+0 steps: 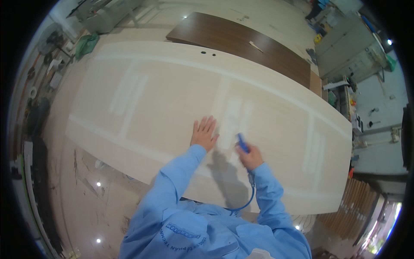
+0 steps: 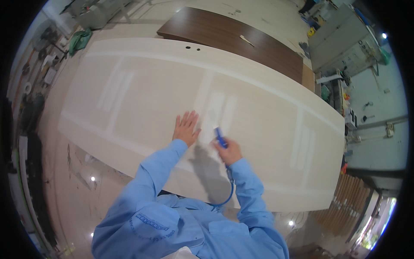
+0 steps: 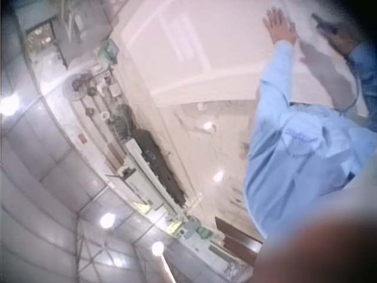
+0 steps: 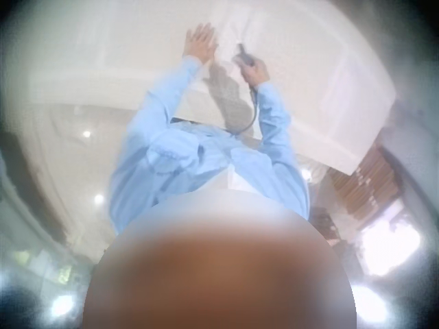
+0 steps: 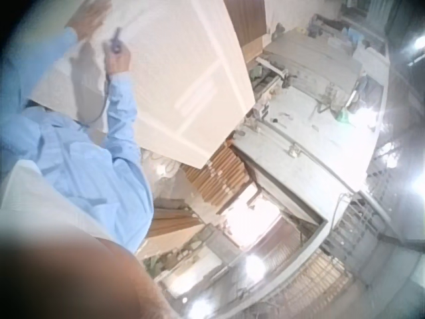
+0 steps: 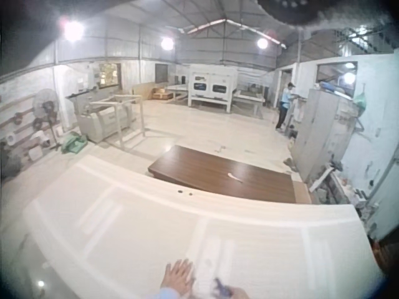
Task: The person wipes a large white panel with a blue-handled tool, moving in long strokes across the surface. The person repeatedly wipes different sections of the panel, occasionally adjusting position to reach edges.
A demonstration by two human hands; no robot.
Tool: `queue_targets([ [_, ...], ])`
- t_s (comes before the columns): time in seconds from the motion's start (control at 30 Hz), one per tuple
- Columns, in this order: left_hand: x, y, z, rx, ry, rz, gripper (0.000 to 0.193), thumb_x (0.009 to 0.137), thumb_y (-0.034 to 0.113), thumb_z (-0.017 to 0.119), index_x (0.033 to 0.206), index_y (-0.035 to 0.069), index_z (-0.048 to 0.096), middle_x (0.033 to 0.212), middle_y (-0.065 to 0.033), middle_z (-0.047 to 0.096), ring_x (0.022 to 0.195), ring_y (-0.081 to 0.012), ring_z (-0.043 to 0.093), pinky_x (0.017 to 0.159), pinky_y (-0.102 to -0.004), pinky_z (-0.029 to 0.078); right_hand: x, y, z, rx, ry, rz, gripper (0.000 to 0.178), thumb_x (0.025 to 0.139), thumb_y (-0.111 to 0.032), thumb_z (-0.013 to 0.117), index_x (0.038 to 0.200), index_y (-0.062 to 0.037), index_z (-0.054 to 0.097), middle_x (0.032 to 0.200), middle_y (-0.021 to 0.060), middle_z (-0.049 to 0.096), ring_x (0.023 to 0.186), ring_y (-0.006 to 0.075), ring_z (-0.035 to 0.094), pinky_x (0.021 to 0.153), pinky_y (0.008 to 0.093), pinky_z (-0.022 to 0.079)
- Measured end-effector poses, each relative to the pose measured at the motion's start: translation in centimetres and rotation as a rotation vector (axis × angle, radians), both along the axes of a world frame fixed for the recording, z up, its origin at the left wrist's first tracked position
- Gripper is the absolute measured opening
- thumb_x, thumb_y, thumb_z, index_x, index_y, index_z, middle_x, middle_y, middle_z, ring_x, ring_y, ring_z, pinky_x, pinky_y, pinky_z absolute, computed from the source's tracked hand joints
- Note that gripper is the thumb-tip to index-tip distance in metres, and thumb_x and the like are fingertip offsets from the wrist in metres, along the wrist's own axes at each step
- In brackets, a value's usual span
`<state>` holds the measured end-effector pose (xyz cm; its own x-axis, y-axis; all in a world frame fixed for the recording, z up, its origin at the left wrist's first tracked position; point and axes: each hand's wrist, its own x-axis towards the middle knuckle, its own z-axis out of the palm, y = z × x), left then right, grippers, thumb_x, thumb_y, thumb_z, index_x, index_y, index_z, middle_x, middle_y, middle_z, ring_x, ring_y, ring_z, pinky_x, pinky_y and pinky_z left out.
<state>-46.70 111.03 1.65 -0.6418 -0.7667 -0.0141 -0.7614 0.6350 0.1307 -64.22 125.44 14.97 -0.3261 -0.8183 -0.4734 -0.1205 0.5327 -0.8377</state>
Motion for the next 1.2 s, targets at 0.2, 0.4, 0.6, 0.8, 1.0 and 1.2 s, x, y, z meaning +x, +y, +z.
queue_targets([
  [0.2,-1.2,-5.7,-1.9,0.288,0.438,0.127,0.058,0.107,0.037,0.044,0.157,0.013,0.032,0.155,-0.0094,0.045,0.148,-0.0287,0.035,0.124,-0.0527,0.016,3.6,0.9,-1.6,0.037,-0.067,-0.108,0.051,0.091,-0.046,0.073,0.113,-0.0006,0.068,0.070,0.0059,0.065,0.056,0.0111,0.060,0.050,0.0277,0.049],
  [0.4,-2.2,2.6,-0.5,1.576,1.126,0.210,0.059,0.103,0.025,0.057,0.153,0.003,0.034,0.117,-0.0189,0.068,0.107,-0.0250,0.067,0.096,-0.0406,0.054,7.4,0.6,-3.1,0.099,-0.092,-0.113,0.049,0.092,-0.043,0.073,0.113,0.0008,0.068,0.073,0.0057,0.066,0.058,0.0126,0.063,0.052,0.0283,0.051],
  [0.6,0.0,-0.8,-0.6,1.741,1.468,0.718,0.046,0.094,0.007,0.056,0.140,0.006,0.056,0.065,0.0057,0.040,0.052,-0.0060,0.039,0.052,-0.0274,0.048,12.3,2.8,-5.1,-0.002,0.042,0.106,0.073,0.086,-0.051,0.077,0.134,-0.0008,0.054,0.108,0.0109,0.066,0.100,0.0224,0.063,0.089,0.0366,0.052],
  [0.8,-0.9,-4.5,-0.6,1.471,1.132,0.284,0.048,0.104,0.027,0.053,0.148,0.007,0.048,0.090,-0.0047,0.068,0.072,-0.0173,0.061,0.070,-0.0340,0.052,11.9,2.2,-3.2,-0.118,0.158,-0.185,0.058,0.086,-0.053,0.076,0.111,-0.0010,0.071,0.093,0.0161,0.071,0.088,0.0246,0.067,0.084,0.0379,0.053],
  [1.0,1.2,-6.4,-1.5,0.066,-0.003,-0.310,0.064,0.105,0.042,0.046,0.160,0.014,0.029,0.170,-0.0065,0.017,0.158,-0.0271,0.006,0.126,-0.0495,0.009,8.3,0.1,-1.6,0.166,0.056,-0.493,0.064,0.085,-0.061,0.072,0.103,-0.0003,0.074,0.091,0.0196,0.072,0.086,0.0279,0.069,0.078,0.0401,0.053],
  [1.2,1.5,-12.3,1.0,0.059,-0.157,-0.104,0.067,0.106,0.047,0.042,0.163,0.020,0.020,0.172,-0.0026,0.009,0.158,-0.0255,0.009,0.126,-0.0497,0.010,9.3,-2.7,-1.4,-0.028,0.340,-0.347,0.078,0.079,-0.073,0.068,0.102,0.0017,0.075,0.101,0.0252,0.070,0.097,0.0392,0.067,0.085,0.0447,0.053],
])
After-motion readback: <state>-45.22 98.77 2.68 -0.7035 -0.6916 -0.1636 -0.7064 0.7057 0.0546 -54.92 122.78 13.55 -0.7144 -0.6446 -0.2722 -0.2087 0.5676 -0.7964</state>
